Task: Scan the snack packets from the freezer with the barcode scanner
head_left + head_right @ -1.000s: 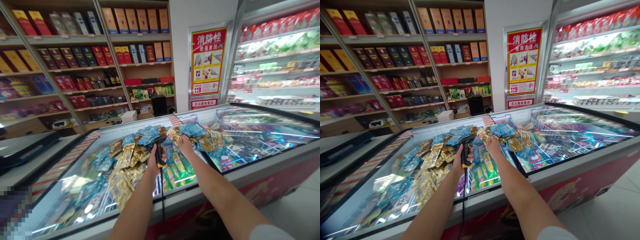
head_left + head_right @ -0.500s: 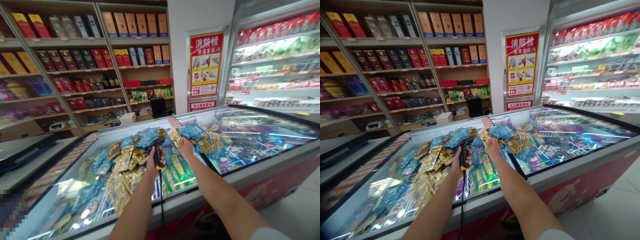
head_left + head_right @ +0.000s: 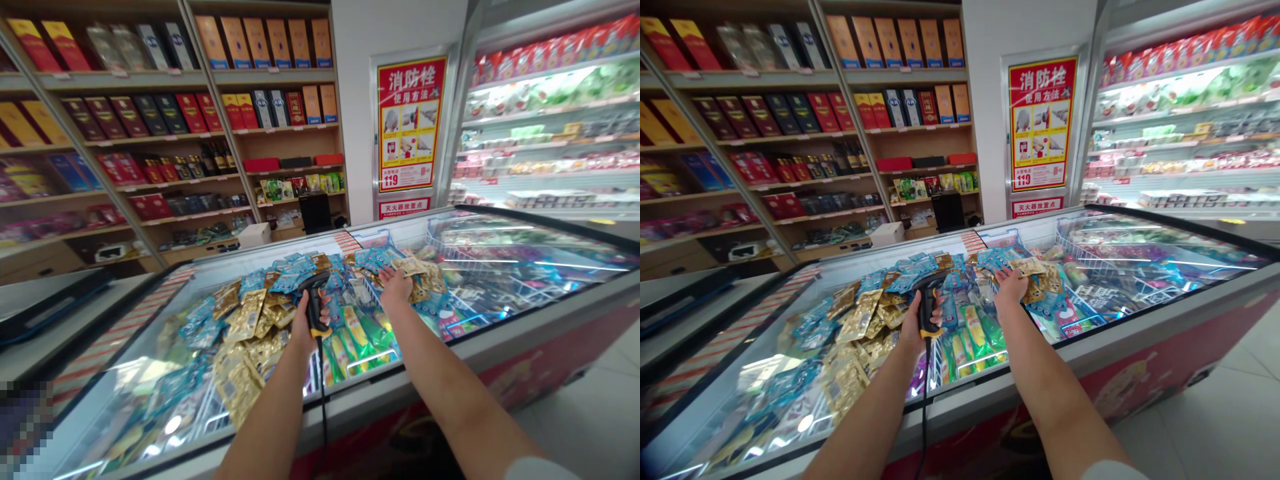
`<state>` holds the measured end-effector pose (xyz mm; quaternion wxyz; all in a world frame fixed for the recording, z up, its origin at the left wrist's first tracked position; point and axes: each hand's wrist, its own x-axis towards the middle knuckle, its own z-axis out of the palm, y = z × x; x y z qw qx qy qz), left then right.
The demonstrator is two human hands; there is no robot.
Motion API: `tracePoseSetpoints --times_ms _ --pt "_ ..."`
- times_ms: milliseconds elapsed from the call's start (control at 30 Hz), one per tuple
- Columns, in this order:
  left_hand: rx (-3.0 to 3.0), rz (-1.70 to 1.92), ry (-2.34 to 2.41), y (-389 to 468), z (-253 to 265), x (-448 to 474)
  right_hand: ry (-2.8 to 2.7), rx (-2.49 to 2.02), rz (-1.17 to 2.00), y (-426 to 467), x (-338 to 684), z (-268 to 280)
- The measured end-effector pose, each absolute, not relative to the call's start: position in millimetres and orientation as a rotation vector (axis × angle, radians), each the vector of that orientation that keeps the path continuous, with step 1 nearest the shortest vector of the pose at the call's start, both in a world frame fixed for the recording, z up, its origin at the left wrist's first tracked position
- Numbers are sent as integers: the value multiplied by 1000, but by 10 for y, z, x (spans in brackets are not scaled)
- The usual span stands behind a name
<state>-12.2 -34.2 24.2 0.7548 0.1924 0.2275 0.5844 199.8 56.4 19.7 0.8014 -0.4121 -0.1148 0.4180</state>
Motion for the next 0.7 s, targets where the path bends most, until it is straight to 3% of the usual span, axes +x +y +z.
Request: tracePoseSetpoints --times_ms 700 --pt "430 1278 482 -338 250 -129 -323 -957 1030 511 1929 198"
